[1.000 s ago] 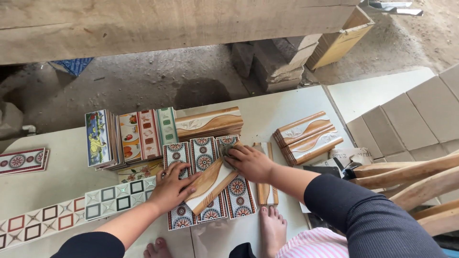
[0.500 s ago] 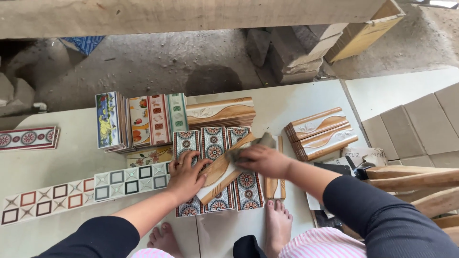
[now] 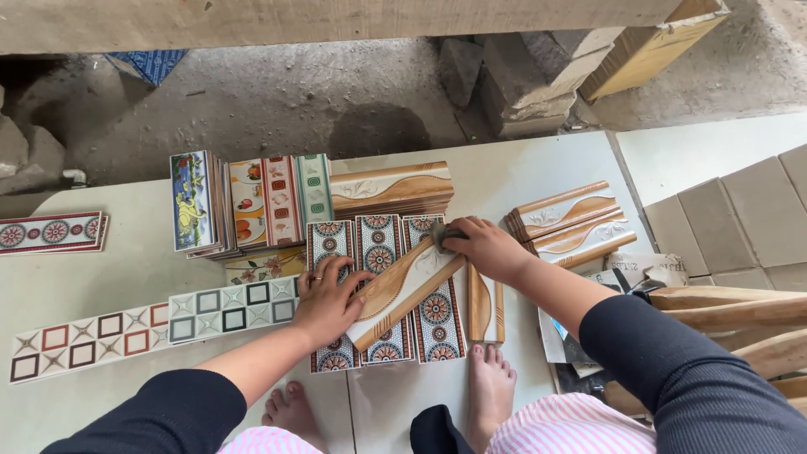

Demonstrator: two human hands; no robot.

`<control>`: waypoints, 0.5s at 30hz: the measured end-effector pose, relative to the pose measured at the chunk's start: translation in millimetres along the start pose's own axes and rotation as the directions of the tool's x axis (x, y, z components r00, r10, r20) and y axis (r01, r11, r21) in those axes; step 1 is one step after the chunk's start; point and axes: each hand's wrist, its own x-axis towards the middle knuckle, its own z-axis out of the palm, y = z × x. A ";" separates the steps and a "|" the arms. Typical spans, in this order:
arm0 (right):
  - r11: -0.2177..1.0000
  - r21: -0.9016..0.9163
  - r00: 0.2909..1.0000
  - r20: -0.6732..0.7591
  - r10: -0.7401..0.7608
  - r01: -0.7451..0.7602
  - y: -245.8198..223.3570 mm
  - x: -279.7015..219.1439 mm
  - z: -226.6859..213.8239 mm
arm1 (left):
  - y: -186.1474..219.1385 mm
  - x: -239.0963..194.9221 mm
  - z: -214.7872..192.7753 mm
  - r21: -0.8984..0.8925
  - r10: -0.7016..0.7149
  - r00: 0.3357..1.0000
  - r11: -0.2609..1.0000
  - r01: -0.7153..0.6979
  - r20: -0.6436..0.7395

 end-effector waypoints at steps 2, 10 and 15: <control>1.000 0.021 1.000 0.015 -0.013 0.013 -10.6 5.4 -16.6 | 1.5 -1.0 -1.5 0.000 -0.002 1.000 1.000 0.002 -0.001; 0.972 0.161 0.984 0.023 -0.178 0.172 -48.8 8.9 -30.1 | -0.6 -1.0 0.4 0.009 0.005 1.000 1.000 -0.005 -0.017; 0.998 0.033 0.999 -0.010 -0.052 0.052 -27.7 12.7 -20.0 | 2.7 -5.1 -7.8 -0.012 0.013 1.000 1.000 -0.013 -0.021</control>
